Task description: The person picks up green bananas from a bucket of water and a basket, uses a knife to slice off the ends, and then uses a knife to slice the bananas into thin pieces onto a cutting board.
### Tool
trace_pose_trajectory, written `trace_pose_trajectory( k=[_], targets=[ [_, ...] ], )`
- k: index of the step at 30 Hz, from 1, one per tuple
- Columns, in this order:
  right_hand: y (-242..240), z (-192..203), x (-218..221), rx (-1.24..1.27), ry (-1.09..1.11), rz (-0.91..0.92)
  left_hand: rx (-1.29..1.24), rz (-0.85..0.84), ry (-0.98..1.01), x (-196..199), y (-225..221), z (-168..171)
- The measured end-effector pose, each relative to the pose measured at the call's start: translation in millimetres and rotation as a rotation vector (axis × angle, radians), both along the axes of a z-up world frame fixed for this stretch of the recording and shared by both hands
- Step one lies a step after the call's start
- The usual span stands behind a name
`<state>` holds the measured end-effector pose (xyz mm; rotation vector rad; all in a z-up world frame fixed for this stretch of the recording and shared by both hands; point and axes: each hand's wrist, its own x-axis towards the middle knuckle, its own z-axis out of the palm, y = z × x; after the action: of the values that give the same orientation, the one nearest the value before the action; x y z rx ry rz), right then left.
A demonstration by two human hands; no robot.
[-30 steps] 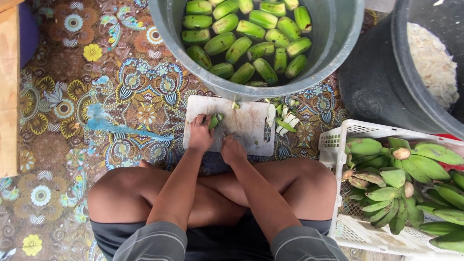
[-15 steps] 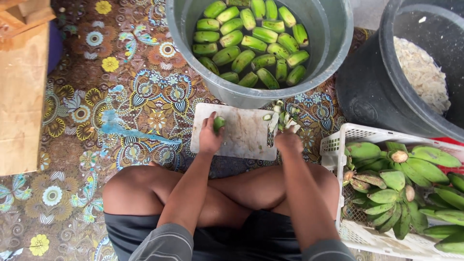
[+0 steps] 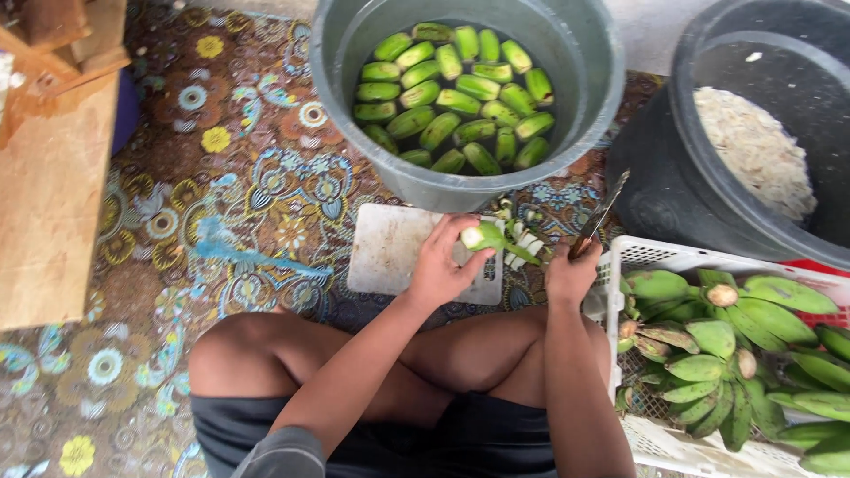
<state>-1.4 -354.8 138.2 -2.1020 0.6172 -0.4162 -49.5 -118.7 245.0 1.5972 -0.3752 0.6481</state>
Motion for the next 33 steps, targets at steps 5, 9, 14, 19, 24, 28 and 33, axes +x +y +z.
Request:
trace_pose_trajectory(
  k=[5,9,14,19,24,28,33],
  targets=[
    [27,98,8,0.045,-0.61,0.05,0.168,0.047,-0.155,37,-16,93],
    [60,181,44,0.066,-0.919,0.164,0.466,0.212,-0.043,118,-8,105],
    [102,202,115,-0.157,-0.762,0.196,0.913,0.235,0.492,203,8,81],
    [127,172,153,-0.252,-0.435,0.275,1.199,0.202,0.664,271,19,14],
    [122,165,160,-0.253,-0.191,0.3,0.898,-0.328,1.096,258,26,16],
    [126,169,156,-0.277,-0.161,0.354,0.504,0.027,0.927,277,53,-12],
    [129,168,158,-0.303,-0.155,0.349,0.615,0.454,0.638,288,91,-26]
  ],
)
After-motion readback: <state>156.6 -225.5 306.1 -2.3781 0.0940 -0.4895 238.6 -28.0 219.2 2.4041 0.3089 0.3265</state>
